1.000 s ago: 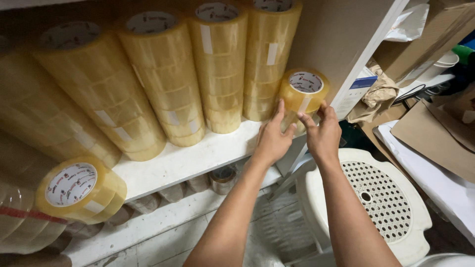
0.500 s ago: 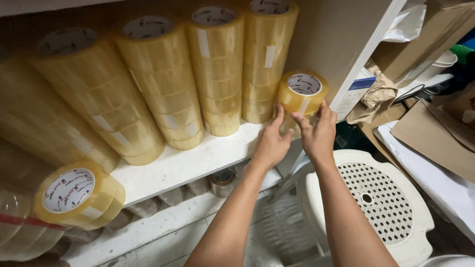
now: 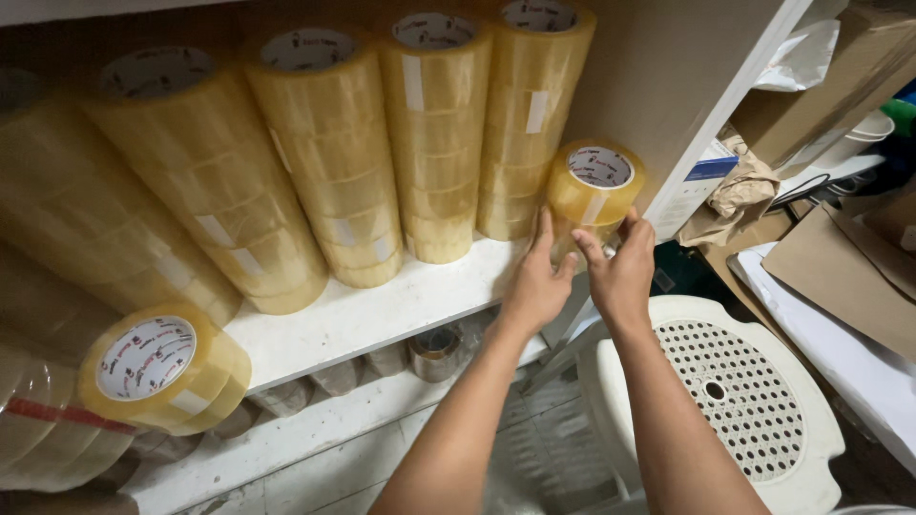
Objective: The person repeatedly picks up individual clear tape rolls from a white shelf, rotates them, and places them back in a row. The hands handle the rolls one at a time, adjusting their positions and orientation on the shelf throughout the clip.
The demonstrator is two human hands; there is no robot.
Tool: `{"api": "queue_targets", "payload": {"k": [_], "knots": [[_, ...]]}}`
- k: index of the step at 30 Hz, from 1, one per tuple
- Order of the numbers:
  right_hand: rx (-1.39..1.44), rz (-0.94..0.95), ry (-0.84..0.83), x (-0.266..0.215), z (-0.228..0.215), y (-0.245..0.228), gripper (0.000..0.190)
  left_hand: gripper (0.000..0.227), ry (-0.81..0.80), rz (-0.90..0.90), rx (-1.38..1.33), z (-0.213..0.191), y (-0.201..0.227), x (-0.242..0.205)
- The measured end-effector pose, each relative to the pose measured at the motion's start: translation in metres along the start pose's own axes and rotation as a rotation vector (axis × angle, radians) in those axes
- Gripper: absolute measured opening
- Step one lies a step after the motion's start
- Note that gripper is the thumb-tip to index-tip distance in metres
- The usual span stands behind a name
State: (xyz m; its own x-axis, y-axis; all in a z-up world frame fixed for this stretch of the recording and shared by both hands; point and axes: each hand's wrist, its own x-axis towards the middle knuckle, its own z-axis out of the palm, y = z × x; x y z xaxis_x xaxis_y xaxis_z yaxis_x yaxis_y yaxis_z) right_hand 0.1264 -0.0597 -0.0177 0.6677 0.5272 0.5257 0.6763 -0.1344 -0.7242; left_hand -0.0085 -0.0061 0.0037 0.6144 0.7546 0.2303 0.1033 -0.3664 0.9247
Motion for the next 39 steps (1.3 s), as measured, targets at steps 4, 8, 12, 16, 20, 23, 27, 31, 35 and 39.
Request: {"api": "queue_targets", "payload": {"k": [4, 8, 12, 16, 20, 23, 27, 31, 35, 39], "knots": [[-0.007, -0.115, 0.001, -0.012, -0.001, 0.001, 0.081, 0.070, 0.183, 0.142, 0.081, 0.026, -0.025, 0.001], [-0.088, -0.180, -0.015, -0.025, 0.011, 0.027, 0.082, 0.075, 0.177, 0.129, 0.116, 0.036, -0.039, 0.003], [-0.112, -0.081, -0.032, -0.021, 0.021, 0.046, 0.079, 0.084, 0.102, 0.048, 0.113, 0.024, -0.031, -0.001], [-0.088, -0.069, -0.019, -0.025, 0.025, 0.035, 0.082, 0.086, 0.019, -0.035, 0.146, 0.016, -0.041, 0.005], [-0.089, -0.049, -0.008, -0.025, 0.025, 0.028, 0.082, 0.093, -0.061, -0.105, 0.121, 0.005, -0.035, 0.007], [-0.037, 0.008, -0.033, -0.026, 0.017, 0.006, 0.089, 0.097, -0.099, -0.153, 0.105, -0.009, -0.023, -0.001], [-0.026, 0.039, -0.040, -0.022, 0.016, -0.002, 0.097, 0.096, -0.118, -0.141, 0.022, -0.022, 0.002, -0.010], [-0.028, 0.024, -0.005, -0.022, 0.020, 0.001, 0.093, 0.099, -0.136, -0.154, 0.037, -0.020, -0.004, -0.005], [-0.035, 0.050, -0.016, -0.023, 0.020, 0.004, 0.090, 0.097, -0.175, -0.170, 0.108, -0.022, -0.006, -0.006], [-0.035, 0.037, -0.055, -0.021, 0.016, 0.000, 0.091, 0.099, -0.191, -0.176, 0.092, -0.030, 0.009, -0.010]]}}
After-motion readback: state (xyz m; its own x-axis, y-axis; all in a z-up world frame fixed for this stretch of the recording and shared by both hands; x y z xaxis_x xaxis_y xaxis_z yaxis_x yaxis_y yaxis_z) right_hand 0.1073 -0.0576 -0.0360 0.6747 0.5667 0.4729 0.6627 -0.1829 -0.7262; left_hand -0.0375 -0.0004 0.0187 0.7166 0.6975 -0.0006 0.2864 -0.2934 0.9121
